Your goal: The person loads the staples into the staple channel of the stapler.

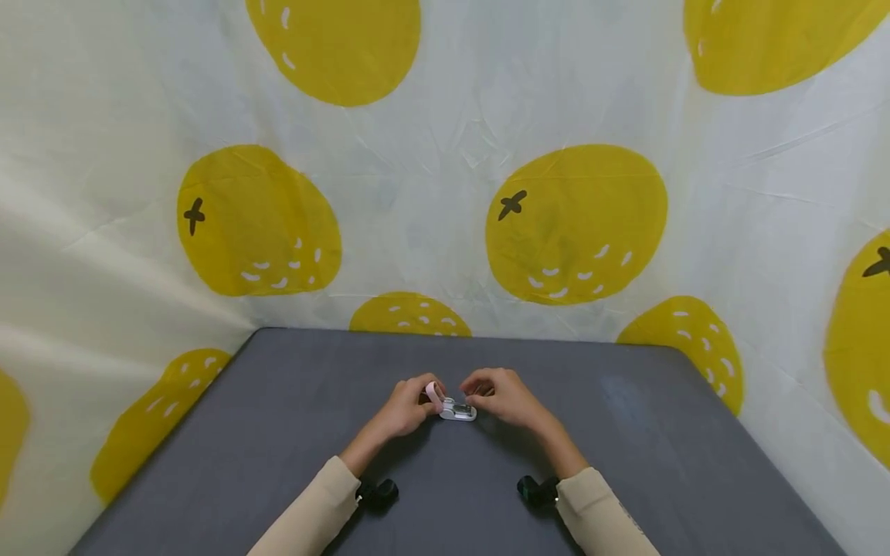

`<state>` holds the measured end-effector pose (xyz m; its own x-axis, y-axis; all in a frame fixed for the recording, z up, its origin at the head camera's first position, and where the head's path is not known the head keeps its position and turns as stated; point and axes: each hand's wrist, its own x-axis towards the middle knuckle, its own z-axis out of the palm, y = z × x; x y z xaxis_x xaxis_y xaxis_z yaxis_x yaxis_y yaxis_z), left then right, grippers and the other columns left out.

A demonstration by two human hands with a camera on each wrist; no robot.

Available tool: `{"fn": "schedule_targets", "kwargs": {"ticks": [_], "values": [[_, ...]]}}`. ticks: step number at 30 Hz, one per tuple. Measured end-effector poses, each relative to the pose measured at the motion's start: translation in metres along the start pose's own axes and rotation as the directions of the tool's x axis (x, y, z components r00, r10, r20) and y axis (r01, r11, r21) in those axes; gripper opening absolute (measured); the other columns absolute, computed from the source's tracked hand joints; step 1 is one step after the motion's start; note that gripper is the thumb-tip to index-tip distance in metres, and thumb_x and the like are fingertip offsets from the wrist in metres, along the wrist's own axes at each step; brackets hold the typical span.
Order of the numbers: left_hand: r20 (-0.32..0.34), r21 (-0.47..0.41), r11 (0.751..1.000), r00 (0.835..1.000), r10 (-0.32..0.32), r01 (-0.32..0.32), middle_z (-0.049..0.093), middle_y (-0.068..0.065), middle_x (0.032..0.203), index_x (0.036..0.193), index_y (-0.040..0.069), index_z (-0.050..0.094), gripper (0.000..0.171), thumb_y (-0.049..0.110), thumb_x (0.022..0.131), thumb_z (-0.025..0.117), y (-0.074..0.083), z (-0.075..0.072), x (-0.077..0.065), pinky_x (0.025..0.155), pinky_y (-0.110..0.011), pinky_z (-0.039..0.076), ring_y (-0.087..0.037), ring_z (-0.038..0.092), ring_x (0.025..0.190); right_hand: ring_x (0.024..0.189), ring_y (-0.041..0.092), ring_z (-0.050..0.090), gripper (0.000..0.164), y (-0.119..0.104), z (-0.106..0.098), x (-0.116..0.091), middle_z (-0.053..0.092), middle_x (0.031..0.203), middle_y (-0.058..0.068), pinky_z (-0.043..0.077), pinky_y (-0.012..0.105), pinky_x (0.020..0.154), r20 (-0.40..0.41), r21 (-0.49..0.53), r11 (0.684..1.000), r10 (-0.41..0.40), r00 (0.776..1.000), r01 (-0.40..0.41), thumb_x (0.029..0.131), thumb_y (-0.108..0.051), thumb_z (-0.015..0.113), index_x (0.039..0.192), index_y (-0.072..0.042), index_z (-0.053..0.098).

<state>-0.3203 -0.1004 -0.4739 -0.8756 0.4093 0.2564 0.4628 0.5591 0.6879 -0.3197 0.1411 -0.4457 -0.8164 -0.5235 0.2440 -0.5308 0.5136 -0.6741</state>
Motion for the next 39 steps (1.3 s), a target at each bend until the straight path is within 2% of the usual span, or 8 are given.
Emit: {"fn": "schedule_targets", "kwargs": {"ticks": [4,8,17,23,30,39], "values": [[0.010,0.002,1.000,1.000,-0.001,0.001,0.076,-0.004,0.103,0.108,0.011,0.072,0.015,0.008,0.093,0.075,0.002,0.000,-0.001,0.081,-0.036,0.057,-0.015,0.072,0.091,0.087,0.015,0.071,0.018,0.001,0.000,-0.002,0.077,0.102,0.006,0.056,0.026,0.077,0.010,0.016,1.000,0.011,1.000,-0.011,0.094,-0.011,0.073,0.110,-0.003,0.077],[0.014,0.004,1.000,1.000,0.001,-0.002,0.076,-0.006,0.105,0.107,0.010,0.072,0.016,0.007,0.092,0.076,0.007,-0.001,0.001,0.086,-0.041,0.057,-0.018,0.073,0.094,0.087,0.016,0.071,0.017,0.003,0.000,-0.003,0.077,0.100,0.007,0.056,0.026,0.076,-0.008,0.024,0.999,0.024,1.000,-0.024,0.094,-0.009,0.073,0.110,-0.003,0.077],[0.022,0.004,1.000,1.000,-0.011,0.010,0.076,-0.005,0.105,0.108,0.013,0.072,0.017,0.009,0.092,0.076,0.009,0.001,0.000,0.084,-0.035,0.056,-0.016,0.072,0.092,0.086,0.015,0.072,0.015,0.003,0.004,-0.005,0.078,0.096,0.005,0.056,0.025,0.076,-0.013,0.025,0.999,0.039,0.999,-0.038,0.093,-0.010,0.076,0.106,-0.004,0.078],[0.017,0.002,1.000,1.000,0.001,-0.001,0.076,-0.007,0.102,0.107,0.010,0.072,0.017,0.006,0.091,0.077,0.009,0.000,0.000,0.083,-0.042,0.057,-0.019,0.071,0.090,0.087,0.017,0.072,0.013,0.000,0.007,-0.004,0.078,0.096,0.006,0.055,0.025,0.075,-0.034,0.041,0.999,0.037,0.999,-0.036,0.093,-0.010,0.075,0.105,-0.004,0.078],[0.025,-0.012,1.000,1.000,-0.011,0.011,0.076,-0.006,0.105,0.110,0.012,0.072,0.018,0.008,0.093,0.076,0.012,0.000,0.001,0.089,-0.043,0.057,-0.019,0.073,0.097,0.085,0.015,0.072,0.011,-0.002,0.010,-0.003,0.077,0.094,0.004,0.056,0.025,0.074,-0.040,0.005,0.999,0.046,0.998,-0.046,0.091,-0.010,0.078,0.102,-0.008,0.078],[0.025,0.006,1.000,1.000,-0.010,0.010,0.076,-0.006,0.102,0.109,0.009,0.072,0.018,0.007,0.092,0.076,0.012,-0.002,0.000,0.083,-0.037,0.056,-0.016,0.072,0.090,0.082,0.013,0.071,0.010,-0.004,0.018,0.000,0.077,0.091,0.003,0.055,0.025,0.071,-0.061,-0.051,0.997,0.047,0.997,-0.051,0.091,-0.007,0.077,0.100,-0.010,0.078]]}}
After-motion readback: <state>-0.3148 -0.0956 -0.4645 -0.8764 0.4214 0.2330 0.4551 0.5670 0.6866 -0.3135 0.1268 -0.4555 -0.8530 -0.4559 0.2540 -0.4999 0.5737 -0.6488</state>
